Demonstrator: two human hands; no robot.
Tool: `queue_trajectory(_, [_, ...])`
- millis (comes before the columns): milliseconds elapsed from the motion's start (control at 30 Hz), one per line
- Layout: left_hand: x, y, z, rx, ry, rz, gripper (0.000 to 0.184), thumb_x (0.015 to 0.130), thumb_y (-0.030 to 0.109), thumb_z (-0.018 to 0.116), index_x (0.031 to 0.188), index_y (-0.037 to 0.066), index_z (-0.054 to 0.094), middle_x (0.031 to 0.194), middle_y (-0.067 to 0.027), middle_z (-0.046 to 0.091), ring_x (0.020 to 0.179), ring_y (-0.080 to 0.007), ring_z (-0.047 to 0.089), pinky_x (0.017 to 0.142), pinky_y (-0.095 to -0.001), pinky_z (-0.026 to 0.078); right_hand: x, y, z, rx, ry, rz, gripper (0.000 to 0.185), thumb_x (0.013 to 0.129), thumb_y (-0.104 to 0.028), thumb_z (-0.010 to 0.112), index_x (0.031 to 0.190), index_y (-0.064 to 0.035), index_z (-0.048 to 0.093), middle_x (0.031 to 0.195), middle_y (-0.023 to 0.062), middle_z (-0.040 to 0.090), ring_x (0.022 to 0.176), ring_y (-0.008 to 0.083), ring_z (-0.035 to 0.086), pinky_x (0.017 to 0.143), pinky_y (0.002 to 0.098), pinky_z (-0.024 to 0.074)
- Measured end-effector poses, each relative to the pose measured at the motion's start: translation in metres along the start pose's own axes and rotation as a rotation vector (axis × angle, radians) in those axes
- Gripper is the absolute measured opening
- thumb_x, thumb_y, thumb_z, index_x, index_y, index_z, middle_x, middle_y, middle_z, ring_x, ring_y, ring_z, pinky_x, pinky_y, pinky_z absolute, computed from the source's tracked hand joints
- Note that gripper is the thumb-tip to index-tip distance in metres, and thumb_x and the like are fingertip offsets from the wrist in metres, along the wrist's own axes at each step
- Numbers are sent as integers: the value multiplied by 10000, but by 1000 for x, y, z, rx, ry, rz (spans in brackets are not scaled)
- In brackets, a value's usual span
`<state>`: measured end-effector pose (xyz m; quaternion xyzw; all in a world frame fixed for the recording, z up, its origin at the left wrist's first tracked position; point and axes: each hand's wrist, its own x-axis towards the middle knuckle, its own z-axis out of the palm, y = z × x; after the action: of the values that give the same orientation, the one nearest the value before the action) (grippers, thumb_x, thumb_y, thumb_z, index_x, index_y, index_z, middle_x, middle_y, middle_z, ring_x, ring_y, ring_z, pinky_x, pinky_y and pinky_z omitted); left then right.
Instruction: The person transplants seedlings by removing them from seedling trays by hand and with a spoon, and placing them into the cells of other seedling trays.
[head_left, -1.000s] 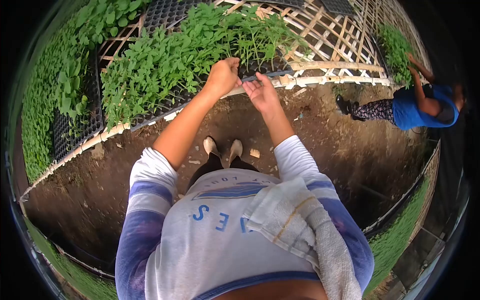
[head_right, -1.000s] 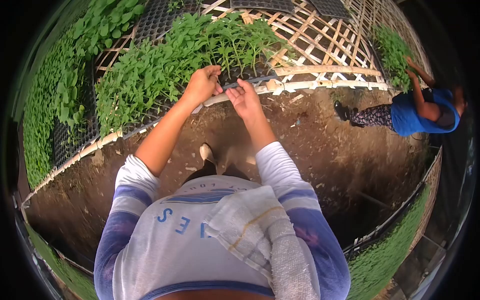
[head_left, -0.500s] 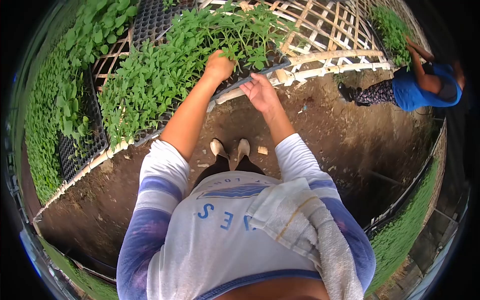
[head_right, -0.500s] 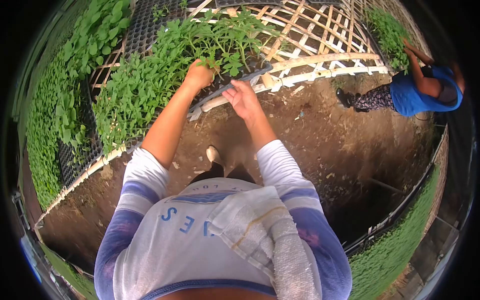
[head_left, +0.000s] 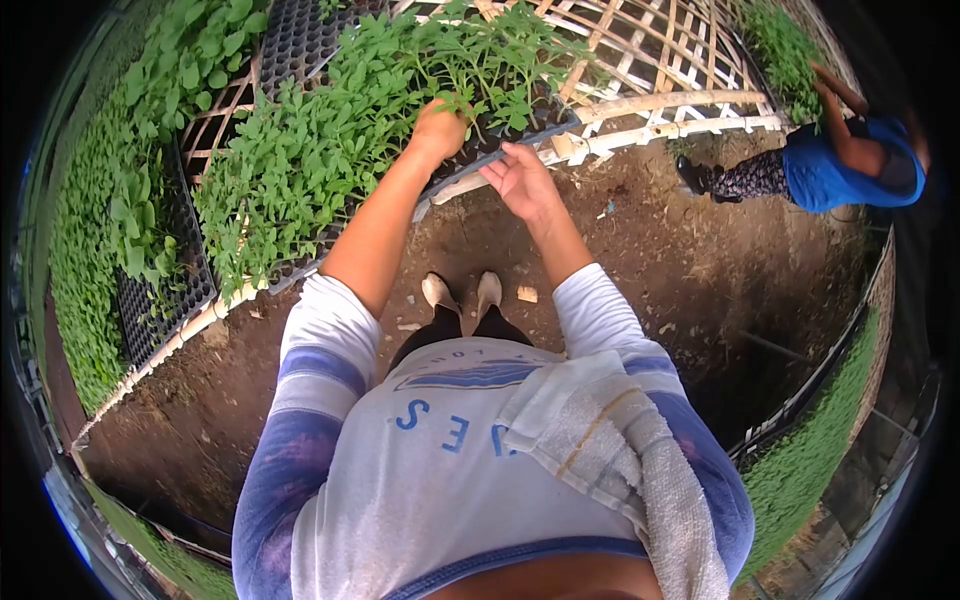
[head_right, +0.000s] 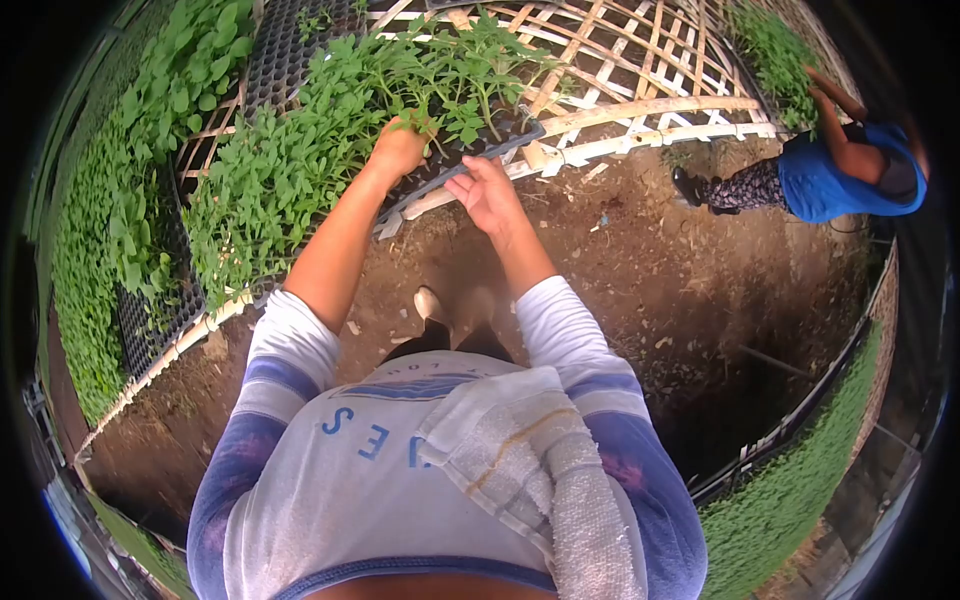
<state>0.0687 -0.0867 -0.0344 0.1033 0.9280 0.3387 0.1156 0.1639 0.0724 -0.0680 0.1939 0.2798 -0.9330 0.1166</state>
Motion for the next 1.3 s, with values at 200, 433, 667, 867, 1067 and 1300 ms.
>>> queue_trajectory(200, [-5,-6,29,-127,22,-70,211,869,127,597,1051,37,651,1008,-228,676,966,-419,640,833,-474,515,-13,5,-24,-105,105,80,325,890,-104,662,1145,-145,465,1092,59,601,1006,265,618,880,447,536])
queue_trajectory(433, [-6,-30,45,332,120,277,329,764,113,694,1085,67,641,897,-148,700,834,-373,666,739,-425,546,-58,9,21,-1607,-11,-147,341,917,-137,625,1246,-57,585,1310,144,569,990,241,676,797,396,550])
queue_trajectory(667, [-21,1,20,-466,-34,-248,278,982,164,578,1209,4,582,826,-122,701,699,-176,695,638,-311,566,-58,13,56,-2107,90,-375,573,902,-169,613,1435,-76,426,1532,136,359,1072,377,633,911,468,514])
queue_trajectory(867, [-21,-9,26,-521,-6,-210,306,982,154,571,1251,9,567,872,-99,704,656,-149,675,624,-299,565,-50,10,60,-2133,115,-206,575,904,-168,602,1441,-74,418,1571,146,296,1117,378,616,927,463,514])
queue_trajectory(1067, [-18,-14,41,-239,63,-85,419,844,159,666,1241,44,598,992,-143,672,845,-247,641,767,-364,526,-29,18,35,-2121,14,-461,583,879,-104,610,1426,-52,417,1499,184,393,1129,398,595,934,466,502])
queue_trajectory(1300, [3,-7,60,-225,54,-104,456,584,71,815,1022,35,693,990,-198,683,944,-358,667,811,-428,532,-13,30,6,-1854,-57,-459,569,868,90,521,1418,-6,408,1393,184,510,760,332,684,611,409,551])
